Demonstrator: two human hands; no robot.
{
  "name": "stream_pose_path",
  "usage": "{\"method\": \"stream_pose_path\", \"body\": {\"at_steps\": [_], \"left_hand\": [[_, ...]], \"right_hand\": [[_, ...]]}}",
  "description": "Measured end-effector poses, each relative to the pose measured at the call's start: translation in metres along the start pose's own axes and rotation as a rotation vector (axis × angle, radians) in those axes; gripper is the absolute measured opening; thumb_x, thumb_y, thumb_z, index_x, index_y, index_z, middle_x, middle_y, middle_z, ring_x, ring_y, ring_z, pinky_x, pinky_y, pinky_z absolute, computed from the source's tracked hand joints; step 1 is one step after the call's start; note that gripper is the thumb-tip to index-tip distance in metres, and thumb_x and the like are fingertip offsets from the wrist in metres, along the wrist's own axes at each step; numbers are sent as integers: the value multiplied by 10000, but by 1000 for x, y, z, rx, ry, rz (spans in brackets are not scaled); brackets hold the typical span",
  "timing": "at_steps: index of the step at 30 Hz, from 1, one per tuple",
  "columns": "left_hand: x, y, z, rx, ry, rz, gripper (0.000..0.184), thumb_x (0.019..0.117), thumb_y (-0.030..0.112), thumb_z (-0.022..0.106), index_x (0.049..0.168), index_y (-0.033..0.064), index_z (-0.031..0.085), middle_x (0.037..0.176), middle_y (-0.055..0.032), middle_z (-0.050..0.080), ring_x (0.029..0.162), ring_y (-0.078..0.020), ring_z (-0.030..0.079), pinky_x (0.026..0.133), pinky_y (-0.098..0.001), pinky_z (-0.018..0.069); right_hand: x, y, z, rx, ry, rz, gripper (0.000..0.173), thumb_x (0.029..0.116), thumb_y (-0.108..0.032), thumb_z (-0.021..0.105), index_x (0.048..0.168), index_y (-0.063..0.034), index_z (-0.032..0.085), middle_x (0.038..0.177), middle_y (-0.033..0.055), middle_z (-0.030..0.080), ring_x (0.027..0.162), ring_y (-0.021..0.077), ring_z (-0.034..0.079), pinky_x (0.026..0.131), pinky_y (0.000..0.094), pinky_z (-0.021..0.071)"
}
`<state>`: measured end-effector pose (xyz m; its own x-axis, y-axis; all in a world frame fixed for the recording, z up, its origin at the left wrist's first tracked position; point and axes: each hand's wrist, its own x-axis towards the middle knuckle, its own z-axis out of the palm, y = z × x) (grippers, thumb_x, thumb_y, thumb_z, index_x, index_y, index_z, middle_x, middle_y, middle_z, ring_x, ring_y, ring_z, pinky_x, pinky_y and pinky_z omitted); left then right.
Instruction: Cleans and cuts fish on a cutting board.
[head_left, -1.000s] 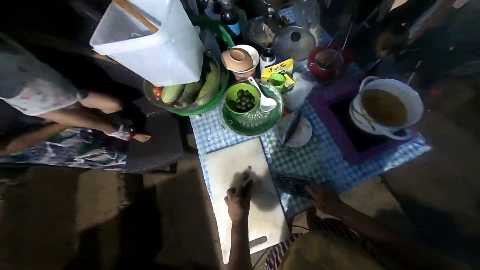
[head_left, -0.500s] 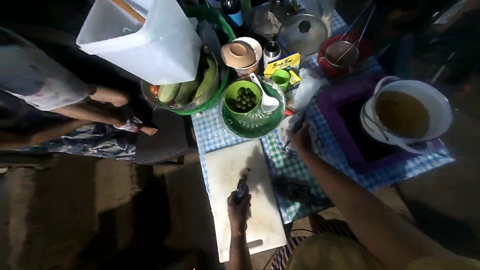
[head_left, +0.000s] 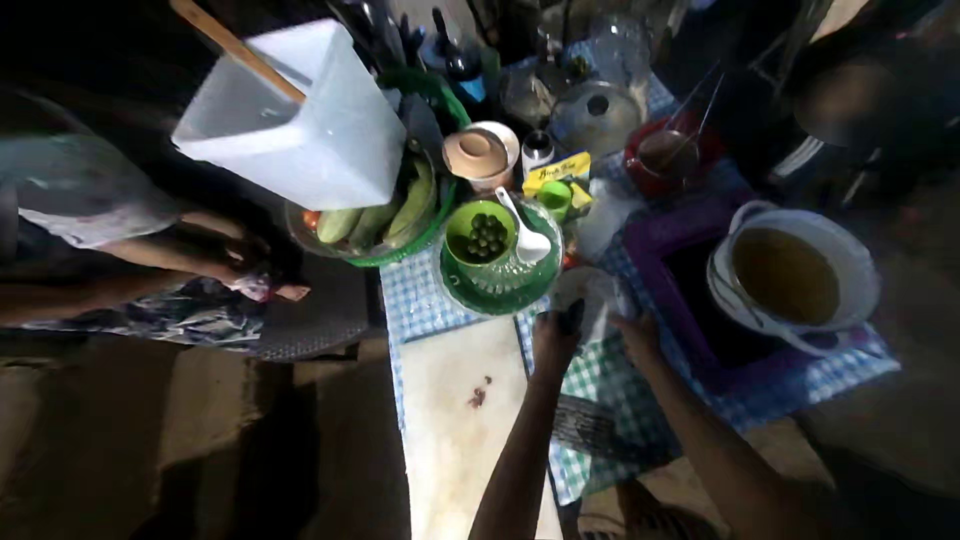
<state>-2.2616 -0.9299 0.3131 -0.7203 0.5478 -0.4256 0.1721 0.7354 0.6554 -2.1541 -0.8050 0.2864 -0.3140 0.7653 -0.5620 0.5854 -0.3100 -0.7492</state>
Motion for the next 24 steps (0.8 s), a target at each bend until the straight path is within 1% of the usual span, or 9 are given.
{"method": "stream_pose_path", "body": {"at_steps": [2, 4, 7, 9, 12, 15, 17, 21, 24], "left_hand": [[24, 16, 15, 112, 28, -23, 509, 932, 213, 705, 1390, 28, 579, 1489, -261, 467, 1330, -438, 500, 1060, -531, 466], [41, 23, 29, 273, 41, -60, 507, 962, 241, 662, 1436, 95, 557, 1543, -217, 427, 1381, -430, 455, 1035, -536, 489], [49, 29, 37, 372, 63, -124, 509, 969, 248, 652, 1462, 170, 553, 1591, -177, 384, 1441, -441, 377, 1015, -592, 475], [51, 33, 38, 362, 49, -180, 511, 961, 275, 659, 1459, 211, 564, 1611, -174, 353, 1437, -451, 377, 1001, -604, 481], [52, 34, 36, 300, 32, -213, 526, 940, 324, 696, 1439, 199, 582, 1580, -224, 361, 1365, -461, 457, 983, -570, 513], [47, 27, 39, 231, 62, -218, 560, 911, 357, 735, 1418, 162, 599, 1510, -286, 427, 1321, -472, 494, 1022, -547, 485], [34, 22, 41, 202, 71, -225, 539, 900, 344, 750, 1383, 142, 622, 1498, -283, 431, 1310, -467, 497, 1030, -538, 479], [-14, 6, 28, 137, 76, -232, 511, 895, 311, 753, 1351, 112, 639, 1491, -287, 434, 1301, -468, 500, 1031, -538, 473], [-48, -22, -2, 116, 99, -234, 501, 887, 303, 756, 1325, 86, 649, 1464, -294, 465, 1287, -463, 516, 1042, -538, 461]], "right_hand": [[-4, -1, -5, -127, 25, -22, 730, 898, -121, 764, 1485, 66, 371, 1358, 296, 560, 1186, 378, 610, 996, 509, 513], [-5, 0, -4, -252, 54, -56, 685, 898, -100, 749, 1461, 81, 403, 1389, 298, 549, 1276, 396, 574, 1066, 512, 477], [1, 4, 1, -302, 60, -90, 661, 901, -85, 729, 1456, 92, 417, 1410, 303, 529, 1309, 403, 548, 1093, 507, 457], [4, 0, 4, -284, 48, -58, 689, 914, -95, 723, 1490, 62, 380, 1380, 295, 563, 1270, 401, 584, 1057, 514, 485], [9, -3, 6, -296, 47, -39, 714, 919, -107, 723, 1511, 43, 354, 1367, 283, 583, 1246, 392, 608, 1042, 515, 494], [5, -3, 5, -374, 37, -27, 726, 924, -88, 714, 1536, 21, 338, 1389, 267, 581, 1261, 393, 606, 1045, 521, 496], [-5, 1, 2, -390, 31, -55, 708, 913, -80, 725, 1514, 19, 365, 1349, 268, 605, 1220, 401, 628, 1017, 530, 514], [-47, 15, -5, -381, -43, -82, 733, 900, -94, 753, 1512, 31, 369, 1344, 285, 597, 1208, 410, 626, 1016, 540, 509], [-91, 29, 7, -350, -133, -166, 755, 871, -52, 770, 1501, 74, 374, 1325, 328, 588, 1167, 444, 634, 979, 564, 527]]}}
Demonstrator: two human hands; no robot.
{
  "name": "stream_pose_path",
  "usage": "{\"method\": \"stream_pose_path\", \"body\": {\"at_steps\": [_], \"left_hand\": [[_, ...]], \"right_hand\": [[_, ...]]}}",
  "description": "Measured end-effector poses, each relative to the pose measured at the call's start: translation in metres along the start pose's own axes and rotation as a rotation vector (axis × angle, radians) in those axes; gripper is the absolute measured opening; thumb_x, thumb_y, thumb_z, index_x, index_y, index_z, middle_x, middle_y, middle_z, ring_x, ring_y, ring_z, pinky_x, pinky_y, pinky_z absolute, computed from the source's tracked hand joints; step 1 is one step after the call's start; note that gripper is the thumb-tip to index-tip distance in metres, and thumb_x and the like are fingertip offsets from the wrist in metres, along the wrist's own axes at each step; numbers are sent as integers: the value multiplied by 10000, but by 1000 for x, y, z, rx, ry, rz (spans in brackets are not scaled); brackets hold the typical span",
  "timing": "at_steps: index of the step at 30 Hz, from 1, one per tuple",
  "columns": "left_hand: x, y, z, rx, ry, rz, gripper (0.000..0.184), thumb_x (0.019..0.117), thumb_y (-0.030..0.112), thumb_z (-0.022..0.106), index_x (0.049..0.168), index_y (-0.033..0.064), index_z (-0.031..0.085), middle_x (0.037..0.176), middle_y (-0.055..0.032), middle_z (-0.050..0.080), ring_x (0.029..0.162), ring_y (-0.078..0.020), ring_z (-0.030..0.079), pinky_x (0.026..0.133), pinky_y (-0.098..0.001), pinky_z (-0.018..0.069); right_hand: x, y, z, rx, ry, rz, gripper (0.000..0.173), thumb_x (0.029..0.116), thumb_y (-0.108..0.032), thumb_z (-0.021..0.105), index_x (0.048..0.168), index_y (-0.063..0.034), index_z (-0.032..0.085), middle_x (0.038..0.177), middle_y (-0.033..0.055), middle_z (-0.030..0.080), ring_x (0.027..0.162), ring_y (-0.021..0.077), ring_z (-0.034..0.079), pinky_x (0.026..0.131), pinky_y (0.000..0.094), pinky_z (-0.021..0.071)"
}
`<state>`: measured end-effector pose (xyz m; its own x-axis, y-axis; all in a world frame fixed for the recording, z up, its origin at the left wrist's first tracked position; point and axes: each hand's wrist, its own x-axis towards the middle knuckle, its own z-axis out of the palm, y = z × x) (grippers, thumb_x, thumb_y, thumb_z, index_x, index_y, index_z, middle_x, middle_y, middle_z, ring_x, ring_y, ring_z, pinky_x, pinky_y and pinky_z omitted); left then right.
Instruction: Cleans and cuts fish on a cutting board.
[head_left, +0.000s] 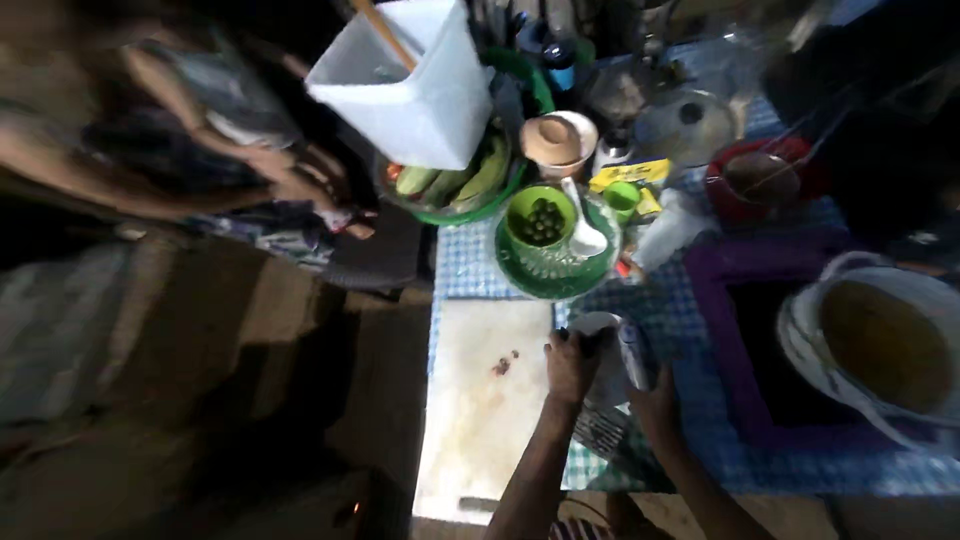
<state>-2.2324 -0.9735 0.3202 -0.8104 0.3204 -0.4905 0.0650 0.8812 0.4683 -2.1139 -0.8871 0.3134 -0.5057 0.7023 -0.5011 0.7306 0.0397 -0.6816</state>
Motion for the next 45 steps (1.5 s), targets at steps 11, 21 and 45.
{"method": "stream_pose_path", "body": {"at_steps": [11, 21, 45], "left_hand": [[29, -144, -128, -42, 251, -205, 543, 907, 291, 773, 1343, 5, 621, 1462, -377, 423, 1308, -537, 474, 1086, -609, 395], [76, -166, -135, -53, 232, -192, 649, 948, 300, 723, 1514, 116, 462, 1472, -342, 443, 1294, -547, 488, 990, -657, 459], [7, -150, -51, -277, 96, 190, 290, 1015, 51, 569, 1281, -37, 645, 1319, -244, 622, 1164, -335, 657, 1034, -446, 519]], "right_hand": [[-6, -101, 146, -139, -493, -337, 748, 912, -141, 732, 1523, 75, 359, 1381, 287, 581, 1265, 377, 599, 1075, 504, 476], [31, -125, 176, -331, -298, -482, 616, 867, -157, 791, 1371, 84, 532, 1294, 307, 610, 1208, 442, 610, 1001, 595, 492], [-99, 13, 93, -432, -521, -92, 725, 886, -182, 774, 1494, 13, 433, 1382, 251, 585, 1262, 370, 596, 1074, 527, 472]]}}
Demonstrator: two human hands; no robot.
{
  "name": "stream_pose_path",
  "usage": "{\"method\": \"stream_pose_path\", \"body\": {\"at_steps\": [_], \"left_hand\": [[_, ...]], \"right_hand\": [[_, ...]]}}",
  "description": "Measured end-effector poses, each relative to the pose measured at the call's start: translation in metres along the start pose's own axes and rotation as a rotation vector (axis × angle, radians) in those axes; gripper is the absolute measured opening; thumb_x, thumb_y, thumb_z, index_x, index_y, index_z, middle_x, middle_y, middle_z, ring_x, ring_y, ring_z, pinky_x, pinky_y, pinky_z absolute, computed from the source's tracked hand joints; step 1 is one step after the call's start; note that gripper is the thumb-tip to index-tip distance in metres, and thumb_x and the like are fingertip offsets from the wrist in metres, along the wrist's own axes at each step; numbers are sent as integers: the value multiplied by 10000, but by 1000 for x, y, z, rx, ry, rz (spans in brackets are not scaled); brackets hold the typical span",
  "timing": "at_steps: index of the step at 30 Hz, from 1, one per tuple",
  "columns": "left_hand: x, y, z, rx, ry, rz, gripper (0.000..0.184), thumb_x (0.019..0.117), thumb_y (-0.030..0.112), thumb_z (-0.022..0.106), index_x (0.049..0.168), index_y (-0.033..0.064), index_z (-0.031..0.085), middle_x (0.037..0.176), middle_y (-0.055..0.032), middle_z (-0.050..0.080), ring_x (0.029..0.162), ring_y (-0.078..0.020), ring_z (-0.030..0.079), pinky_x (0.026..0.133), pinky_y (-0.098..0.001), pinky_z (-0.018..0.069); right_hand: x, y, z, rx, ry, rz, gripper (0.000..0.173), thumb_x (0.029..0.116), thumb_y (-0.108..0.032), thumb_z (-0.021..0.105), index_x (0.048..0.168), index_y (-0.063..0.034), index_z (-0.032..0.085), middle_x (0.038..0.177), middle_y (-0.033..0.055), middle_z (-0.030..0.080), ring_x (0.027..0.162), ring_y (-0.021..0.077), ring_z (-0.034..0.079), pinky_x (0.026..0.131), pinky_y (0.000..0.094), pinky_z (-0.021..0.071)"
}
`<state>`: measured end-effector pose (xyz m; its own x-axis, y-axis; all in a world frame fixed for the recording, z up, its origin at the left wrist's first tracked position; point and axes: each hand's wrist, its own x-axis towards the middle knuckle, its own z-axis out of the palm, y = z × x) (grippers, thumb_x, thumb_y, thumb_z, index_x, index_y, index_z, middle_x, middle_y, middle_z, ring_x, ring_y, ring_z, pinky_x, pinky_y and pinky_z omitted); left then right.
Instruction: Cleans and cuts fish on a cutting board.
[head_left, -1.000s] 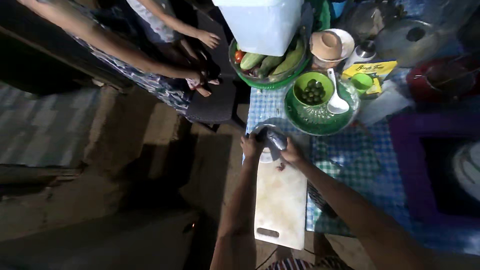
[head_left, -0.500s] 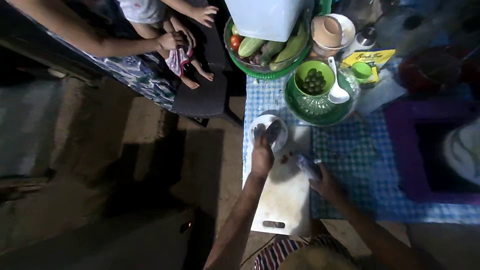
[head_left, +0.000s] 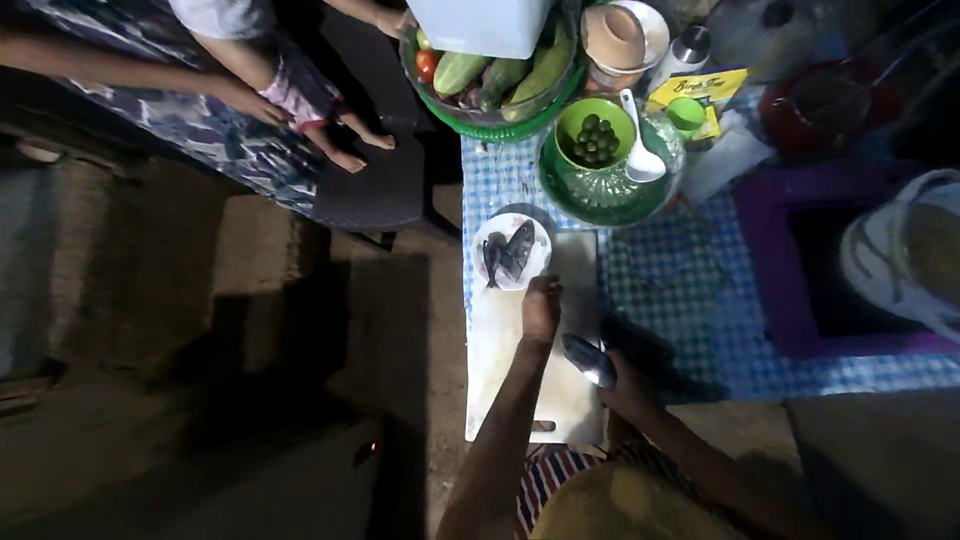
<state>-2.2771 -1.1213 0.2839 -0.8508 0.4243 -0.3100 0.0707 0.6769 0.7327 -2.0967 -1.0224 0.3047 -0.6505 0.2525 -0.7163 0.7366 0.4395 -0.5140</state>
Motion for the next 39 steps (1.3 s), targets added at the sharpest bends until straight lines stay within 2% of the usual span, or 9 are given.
{"method": "stream_pose_path", "body": {"at_steps": [6, 9, 14, 21, 25, 28, 32, 36, 39], "left_hand": [[-87, -30, -21, -629, -122, -420, 384, 1093, 174, 473, 1390, -67, 501, 1241, -204, 634, 995, -226, 682, 867, -377, 573], [-119, -43, -1, -967, -172, -452, 371, 1050, 95, 514, 1386, -51, 454, 1127, -148, 656, 923, -175, 685, 815, -345, 594], [-118, -54, 4, -960, -34, -455, 460, 997, -3, 562, 1434, -15, 419, 1140, -138, 636, 922, -158, 655, 764, -327, 572], [-116, -63, 5, -1112, 73, -471, 422, 1034, 27, 499, 1430, 8, 356, 1095, -144, 625, 873, -168, 659, 745, -334, 573], [-115, -64, -6, -864, -104, -352, 447, 1006, 42, 461, 1450, 0, 423, 1176, -126, 614, 904, -119, 614, 764, -287, 526], [-101, -64, -29, -440, -287, -222, 554, 990, 83, 602, 1502, 9, 404, 1290, -199, 609, 1076, -203, 636, 946, -356, 527], [-100, -80, -36, 38, -99, -123, 451, 973, 148, 670, 1366, -46, 567, 1369, -277, 563, 1211, -386, 607, 1058, -482, 484], [-129, -98, -26, 115, -28, -124, 448, 933, 172, 716, 1314, -45, 625, 1306, -271, 619, 1253, -420, 576, 1094, -518, 440], [-143, -100, -13, 125, 48, -139, 429, 929, 126, 710, 1300, -75, 632, 1295, -302, 621, 1238, -454, 585, 1087, -528, 444]], "right_hand": [[5, -22, 28, 197, 84, -135, 795, 856, -198, 809, 1481, 76, 400, 1382, 289, 571, 1263, 373, 597, 1085, 486, 475], [6, -24, 49, 264, 104, -238, 788, 846, -186, 818, 1454, 104, 410, 1356, 294, 583, 1246, 367, 606, 1082, 471, 485], [10, -2, 48, 139, -29, -418, 695, 905, -143, 739, 1489, 83, 438, 1454, 300, 518, 1344, 377, 534, 1144, 465, 429], [-11, 76, -19, -356, 359, -162, 514, 907, 24, 635, 1411, 58, 536, 1457, 343, 486, 1356, 535, 466, 1113, 643, 394], [-12, 99, -24, -490, 312, -11, 608, 891, 20, 674, 1464, 49, 474, 1442, 341, 494, 1354, 533, 462, 1118, 646, 379], [-7, 108, -20, -546, 285, -49, 564, 945, 23, 606, 1489, 35, 454, 1409, 328, 534, 1327, 532, 495, 1083, 631, 420], [-21, 91, -17, -335, 303, -107, 585, 923, 7, 637, 1465, 92, 432, 1408, 344, 524, 1312, 506, 522, 1092, 590, 435], [-49, 49, 2, -104, 308, -192, 456, 1047, -175, 562, 1387, 118, 484, 1179, 327, 647, 1052, 458, 669, 924, 572, 536], [-58, 11, 22, -132, 138, -226, 461, 1079, -199, 512, 1428, 99, 473, 1251, 309, 638, 1118, 438, 660, 981, 548, 519]]}}
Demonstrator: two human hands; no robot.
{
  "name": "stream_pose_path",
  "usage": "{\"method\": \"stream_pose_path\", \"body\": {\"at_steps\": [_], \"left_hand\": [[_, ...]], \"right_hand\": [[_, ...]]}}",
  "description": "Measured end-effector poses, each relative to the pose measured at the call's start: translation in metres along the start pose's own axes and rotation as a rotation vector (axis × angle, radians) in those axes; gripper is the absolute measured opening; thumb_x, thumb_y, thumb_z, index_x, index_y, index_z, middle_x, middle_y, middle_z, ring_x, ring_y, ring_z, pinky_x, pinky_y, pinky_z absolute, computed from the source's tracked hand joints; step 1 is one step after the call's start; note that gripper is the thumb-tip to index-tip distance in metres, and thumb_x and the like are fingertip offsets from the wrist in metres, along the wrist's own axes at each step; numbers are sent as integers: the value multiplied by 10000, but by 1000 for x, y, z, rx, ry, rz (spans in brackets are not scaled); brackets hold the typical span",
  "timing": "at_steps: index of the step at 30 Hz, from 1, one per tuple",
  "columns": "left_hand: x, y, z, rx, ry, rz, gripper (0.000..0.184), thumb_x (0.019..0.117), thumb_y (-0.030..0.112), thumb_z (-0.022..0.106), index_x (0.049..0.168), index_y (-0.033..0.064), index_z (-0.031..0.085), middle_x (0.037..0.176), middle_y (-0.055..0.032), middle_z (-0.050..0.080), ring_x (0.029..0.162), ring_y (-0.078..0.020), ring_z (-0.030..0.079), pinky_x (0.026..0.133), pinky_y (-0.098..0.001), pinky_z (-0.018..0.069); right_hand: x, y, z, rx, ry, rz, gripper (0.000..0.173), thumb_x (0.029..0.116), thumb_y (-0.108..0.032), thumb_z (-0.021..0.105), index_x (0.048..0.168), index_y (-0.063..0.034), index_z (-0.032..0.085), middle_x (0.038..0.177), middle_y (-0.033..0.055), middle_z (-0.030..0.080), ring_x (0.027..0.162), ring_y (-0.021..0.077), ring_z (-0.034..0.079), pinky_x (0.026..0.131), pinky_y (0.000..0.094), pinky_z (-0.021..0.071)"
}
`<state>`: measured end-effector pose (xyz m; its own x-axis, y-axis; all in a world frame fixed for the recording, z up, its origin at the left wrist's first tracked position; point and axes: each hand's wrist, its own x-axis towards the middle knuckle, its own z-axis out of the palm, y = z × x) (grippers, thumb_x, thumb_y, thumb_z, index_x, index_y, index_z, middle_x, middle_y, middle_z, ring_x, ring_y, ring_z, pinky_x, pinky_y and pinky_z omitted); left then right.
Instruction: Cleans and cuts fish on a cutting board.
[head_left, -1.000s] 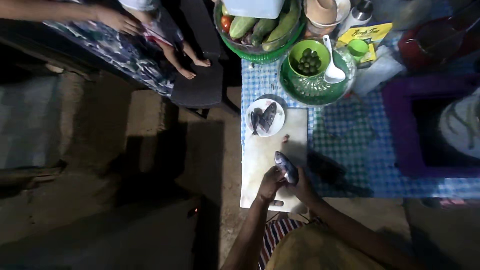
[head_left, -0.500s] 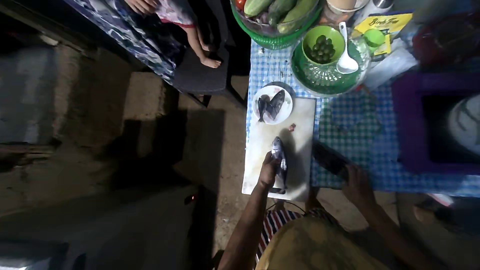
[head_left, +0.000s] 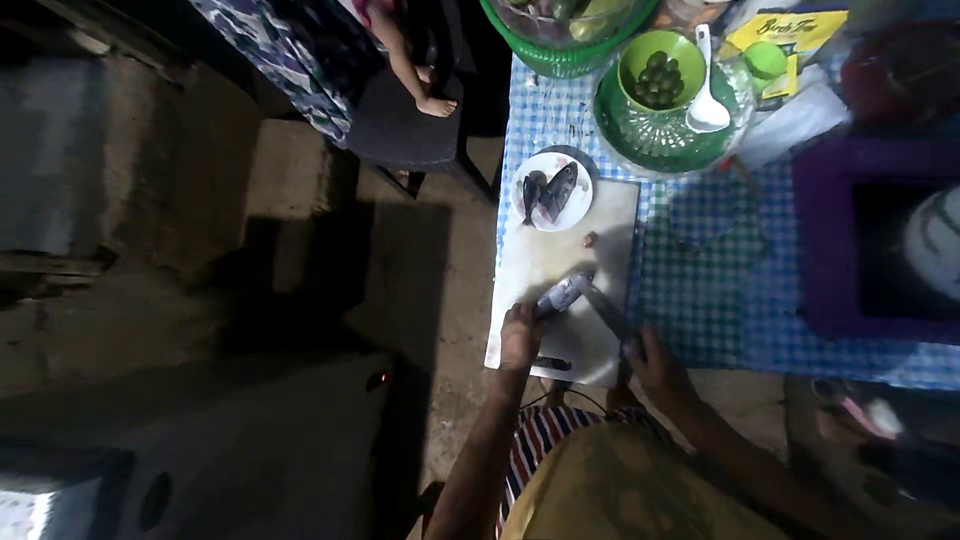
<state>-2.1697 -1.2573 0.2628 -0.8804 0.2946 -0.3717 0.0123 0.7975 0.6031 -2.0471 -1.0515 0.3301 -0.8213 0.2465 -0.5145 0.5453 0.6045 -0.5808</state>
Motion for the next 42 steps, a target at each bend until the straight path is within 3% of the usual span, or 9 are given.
{"method": "stream_pose_path", "body": {"at_steps": [3, 6, 8, 10, 13, 17, 24, 33, 42], "left_hand": [[-4, 6, -1, -87, -21, -74, 492, 958, 148, 697, 1377, -73, 565, 1336, -298, 599, 1268, -426, 576, 1108, -507, 433], [-6, 9, -5, -262, -55, -120, 539, 941, 122, 724, 1400, -70, 515, 1251, -256, 656, 1142, -341, 659, 1033, -450, 498], [-7, 8, -4, -287, -72, -134, 506, 933, 116, 732, 1369, -54, 543, 1234, -243, 659, 1105, -315, 669, 1002, -429, 517], [-8, 6, -1, -211, -21, -112, 461, 919, 117, 736, 1332, -37, 600, 1273, -261, 616, 1113, -348, 646, 988, -447, 518], [-7, 6, 2, -125, 23, -87, 415, 917, 109, 733, 1293, -36, 635, 1312, -282, 600, 1227, -427, 585, 1059, -515, 467], [-7, 1, 5, -114, 22, -71, 422, 920, 116, 733, 1291, -54, 628, 1286, -283, 614, 1227, -433, 582, 1067, -524, 458], [-5, 7, 14, -143, 165, 25, 415, 898, 221, 781, 1221, -26, 695, 1270, -278, 636, 1193, -471, 582, 1029, -576, 449], [5, 11, 23, -149, 182, 36, 412, 908, 193, 773, 1255, -13, 690, 1279, -249, 649, 1212, -448, 581, 1054, -560, 430], [8, 8, 28, -170, 220, 75, 356, 916, 157, 750, 1229, -6, 712, 1239, -248, 672, 1167, -437, 619, 1019, -564, 463]], "right_hand": [[1, -21, 25, -19, 5, -70, 463, 1075, -170, 508, 1433, 119, 460, 1309, 314, 614, 1160, 424, 655, 1006, 515, 518], [1, -30, 38, -34, 41, -83, 457, 1085, -172, 490, 1437, 117, 445, 1315, 304, 611, 1132, 417, 670, 975, 495, 541], [0, -32, 44, -52, 58, -92, 450, 1084, -175, 490, 1426, 116, 458, 1293, 296, 624, 1093, 409, 687, 942, 494, 557], [0, -32, 47, -83, 65, -113, 433, 1079, -164, 492, 1407, 119, 475, 1282, 295, 628, 1068, 404, 696, 922, 487, 566], [3, -31, 45, -96, 48, -43, 474, 1092, -183, 471, 1461, 112, 430, 1349, 300, 599, 1129, 415, 677, 971, 503, 544], [8, -29, 31, -60, 90, 75, 488, 1100, -183, 457, 1491, 99, 384, 1353, 304, 589, 1155, 418, 659, 993, 510, 525], [-2, -38, 47, -106, 103, -86, 418, 1077, -151, 499, 1394, 122, 497, 1303, 303, 620, 1091, 423, 687, 938, 495, 559], [1, -31, 57, -174, 129, -146, 402, 1063, -130, 521, 1359, 141, 508, 1236, 306, 645, 1004, 418, 714, 869, 487, 587], [-3, -38, 60, -232, 86, -75, 418, 1076, -163, 495, 1388, 114, 506, 1250, 289, 651, 998, 413, 721, 861, 499, 590]]}}
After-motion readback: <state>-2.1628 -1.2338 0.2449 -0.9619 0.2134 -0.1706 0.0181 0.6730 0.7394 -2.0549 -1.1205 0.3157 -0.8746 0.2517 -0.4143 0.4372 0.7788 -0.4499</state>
